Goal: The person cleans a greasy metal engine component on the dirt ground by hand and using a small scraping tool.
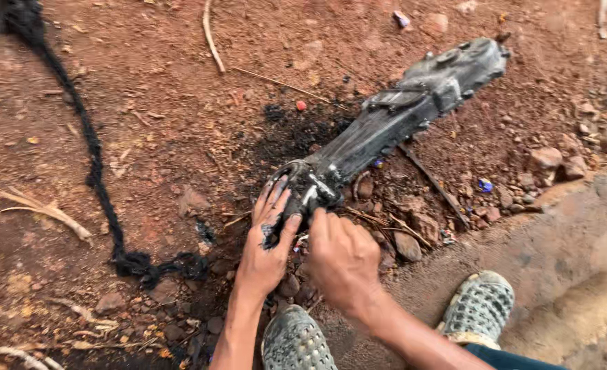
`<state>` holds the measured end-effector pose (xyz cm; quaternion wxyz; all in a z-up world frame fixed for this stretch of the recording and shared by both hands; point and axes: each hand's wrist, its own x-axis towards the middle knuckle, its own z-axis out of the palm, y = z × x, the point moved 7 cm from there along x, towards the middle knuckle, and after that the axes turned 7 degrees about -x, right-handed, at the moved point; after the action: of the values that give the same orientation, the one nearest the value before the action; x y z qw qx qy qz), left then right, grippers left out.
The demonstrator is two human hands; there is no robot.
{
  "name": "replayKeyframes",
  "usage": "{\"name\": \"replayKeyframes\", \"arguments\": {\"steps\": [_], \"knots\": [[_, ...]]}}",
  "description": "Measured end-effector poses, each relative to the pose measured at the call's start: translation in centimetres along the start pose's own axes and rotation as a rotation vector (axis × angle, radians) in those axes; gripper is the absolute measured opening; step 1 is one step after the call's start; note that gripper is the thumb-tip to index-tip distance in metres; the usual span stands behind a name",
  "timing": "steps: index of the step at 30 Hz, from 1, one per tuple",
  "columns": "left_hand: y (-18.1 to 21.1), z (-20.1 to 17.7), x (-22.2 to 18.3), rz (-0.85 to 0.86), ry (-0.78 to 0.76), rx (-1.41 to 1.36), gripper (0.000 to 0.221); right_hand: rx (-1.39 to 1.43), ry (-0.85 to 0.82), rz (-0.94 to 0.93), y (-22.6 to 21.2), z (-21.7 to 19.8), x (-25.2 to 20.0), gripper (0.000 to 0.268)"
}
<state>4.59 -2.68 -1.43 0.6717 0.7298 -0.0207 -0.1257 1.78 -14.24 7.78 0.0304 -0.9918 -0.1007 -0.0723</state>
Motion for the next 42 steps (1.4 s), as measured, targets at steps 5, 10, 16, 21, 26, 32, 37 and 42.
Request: {"name": "replayKeyframes", "arguments": {"steps": [5, 10, 16, 21, 26, 32, 37, 42], "knots": [[0.1, 0.0, 0.1, 0.042, 0.013, -0.013, 0.049, -0.081, -0.105, 0.028, 0.5, 1.0, 1.3, 0.019], [0.1, -0.1, 0.6, 0.019, -0.008, -0.018, 0.051, -0.038, 0.126, -0.058, -0.9, -0.3, 1.2, 0.029], [0.4, 0.1, 0.1, -0.011, 0.004, 0.041, 0.052, 0.139, -0.293, 0.085, 6.5, 2.6, 5.8, 0.015], [0.4, 0.2, 0.0, -0.049, 0.037, -0.016, 0.052, 0.514, -0.063, -0.33, 8.7, -1.8, 9.6, 0.016], [0.7, 0.4, 0.0, -0.053, 0.023, 0.007, 0.051, 0.671, -0.716, -0.174, 9.6, 5.0, 10.9, 0.02], [0.7, 0.4, -0.1, 0.019, 0.026, 0.022, 0.051, 0.45, -0.762, -0.494, 9.4, 6.8, 11.8, 0.019], [0.4, 0.4, 0.0, 0.016, 0.019, 0.02, 0.051, 0.476, -0.589, -0.648, 8.3, 6.1, 11.0, 0.013], [-1.0, 0.5, 0.1, -0.092, -0.004, 0.049, 0.054, 0.375, -0.689, -0.455, 8.3, 6.2, 7.5, 0.013]]}}
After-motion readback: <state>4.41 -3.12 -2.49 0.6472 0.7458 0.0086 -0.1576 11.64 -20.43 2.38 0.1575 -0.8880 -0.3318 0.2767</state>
